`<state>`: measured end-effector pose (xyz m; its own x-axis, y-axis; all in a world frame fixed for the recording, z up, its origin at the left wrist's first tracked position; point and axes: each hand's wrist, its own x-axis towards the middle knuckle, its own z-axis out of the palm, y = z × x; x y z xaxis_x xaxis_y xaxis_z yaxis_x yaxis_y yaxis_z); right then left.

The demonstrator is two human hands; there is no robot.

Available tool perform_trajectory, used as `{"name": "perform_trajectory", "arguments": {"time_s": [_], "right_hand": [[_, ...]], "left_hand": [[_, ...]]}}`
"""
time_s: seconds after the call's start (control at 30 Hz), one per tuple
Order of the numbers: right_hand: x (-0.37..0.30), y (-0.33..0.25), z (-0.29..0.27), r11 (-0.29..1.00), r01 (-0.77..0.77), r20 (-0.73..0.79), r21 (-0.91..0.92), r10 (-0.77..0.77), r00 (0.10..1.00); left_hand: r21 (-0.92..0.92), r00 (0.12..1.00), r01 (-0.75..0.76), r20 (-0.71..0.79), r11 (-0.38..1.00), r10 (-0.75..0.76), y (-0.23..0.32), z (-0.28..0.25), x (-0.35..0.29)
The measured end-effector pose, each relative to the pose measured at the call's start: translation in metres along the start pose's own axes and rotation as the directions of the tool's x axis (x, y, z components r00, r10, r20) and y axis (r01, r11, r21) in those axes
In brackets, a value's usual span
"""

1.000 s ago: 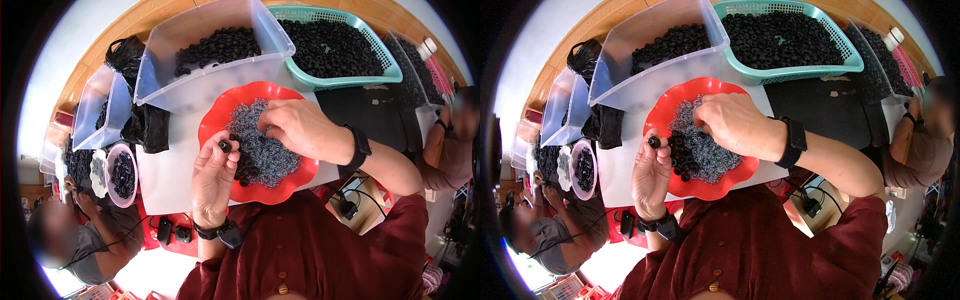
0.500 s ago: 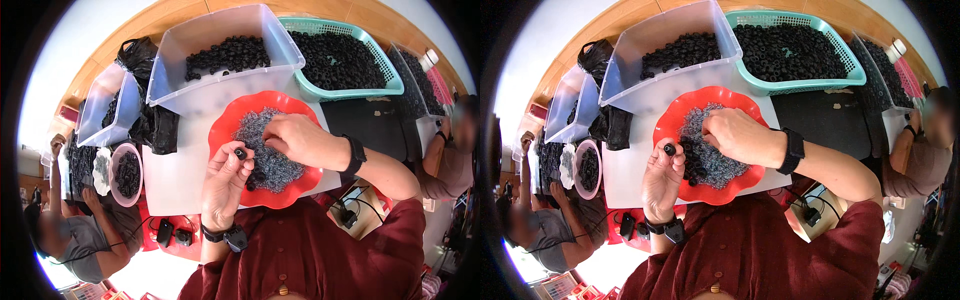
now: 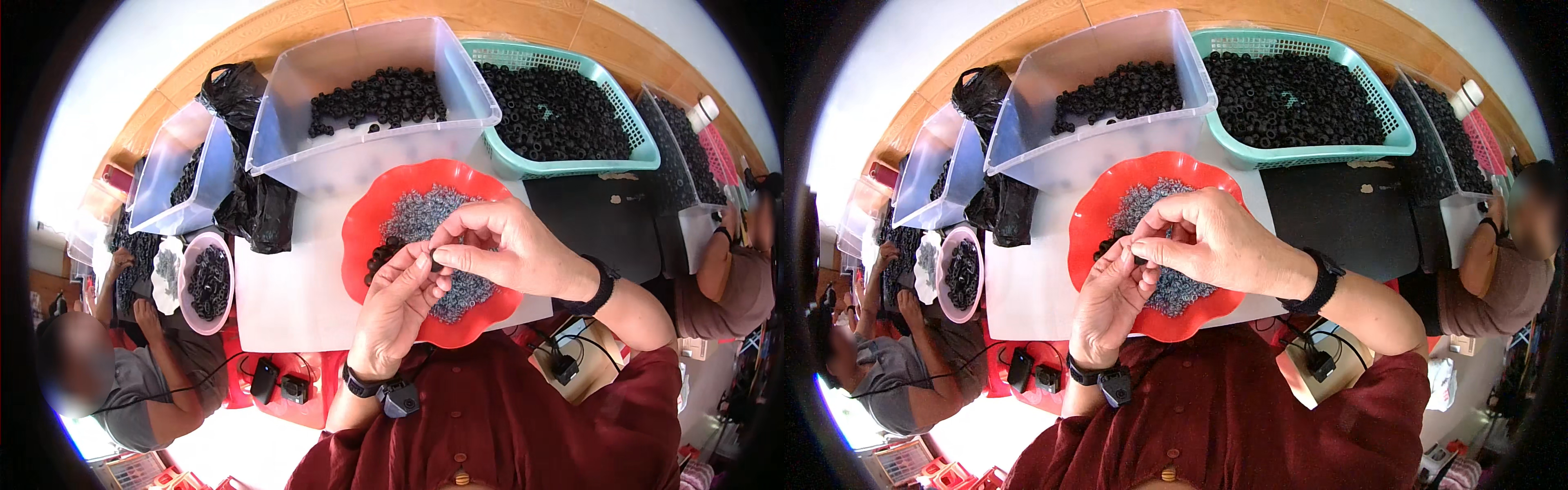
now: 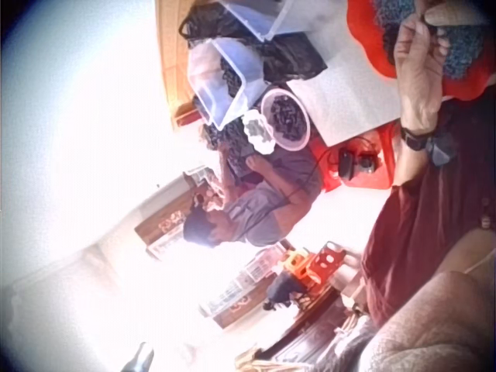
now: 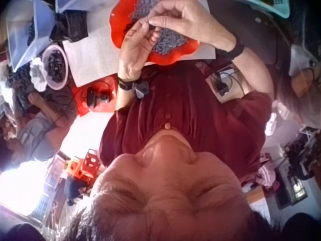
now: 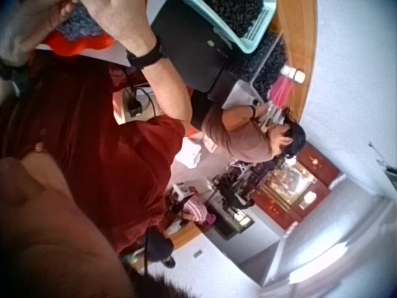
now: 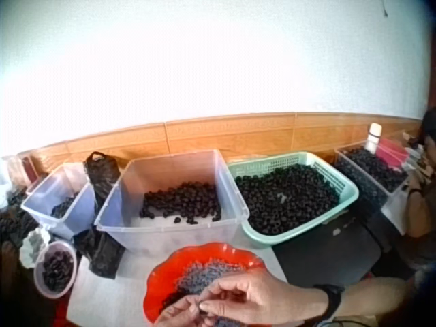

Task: Manually assembling small black plastic components by inserting tiny grey washers or rings.

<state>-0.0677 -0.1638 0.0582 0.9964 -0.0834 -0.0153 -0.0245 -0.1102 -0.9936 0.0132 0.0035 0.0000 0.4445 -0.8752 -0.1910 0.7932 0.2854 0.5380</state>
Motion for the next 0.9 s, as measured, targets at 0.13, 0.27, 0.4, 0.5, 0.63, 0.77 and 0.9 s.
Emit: {"name": "perform_trajectory", "arguments": {"time_s": [0.13,0.27,0.4,0.5,0.63,0.77,0.9], "right_hand": [[-0.001,0.003,0.000,0.882,0.312,-0.028,-0.354,-0.343,0.939],[-0.006,-0.001,0.006,0.792,0.371,-0.061,-0.485,-0.455,0.889],[-0.009,-0.001,0.006,0.765,0.370,-0.070,-0.528,-0.473,0.878],[-0.010,-0.003,0.005,0.735,0.372,-0.053,-0.567,-0.484,0.874],[-0.009,-0.002,0.006,0.750,0.326,-0.084,-0.575,-0.451,0.889],[-0.007,-0.001,0.004,0.855,0.272,-0.161,-0.442,-0.374,0.914],[-0.009,-0.006,0.001,0.906,0.205,-0.133,-0.370,-0.270,0.954]], "left_hand": [[0.007,1.000,0.012,-0.023,1.000,-0.012,0.003,0.004,-0.001],[-0.009,1.000,0.002,-0.013,1.000,-0.003,0.002,0.002,0.000],[0.022,1.000,-0.019,0.021,1.000,0.018,0.001,0.000,0.001],[0.065,0.999,-0.039,0.004,0.997,0.039,0.000,0.005,0.001],[0.127,0.991,-0.125,-0.031,0.984,0.130,-0.003,0.007,0.002],[0.180,0.976,-0.200,-0.050,0.963,0.212,-0.002,0.007,0.003],[0.239,0.967,-0.224,-0.068,0.945,0.247,-0.004,0.007,0.003]]}}
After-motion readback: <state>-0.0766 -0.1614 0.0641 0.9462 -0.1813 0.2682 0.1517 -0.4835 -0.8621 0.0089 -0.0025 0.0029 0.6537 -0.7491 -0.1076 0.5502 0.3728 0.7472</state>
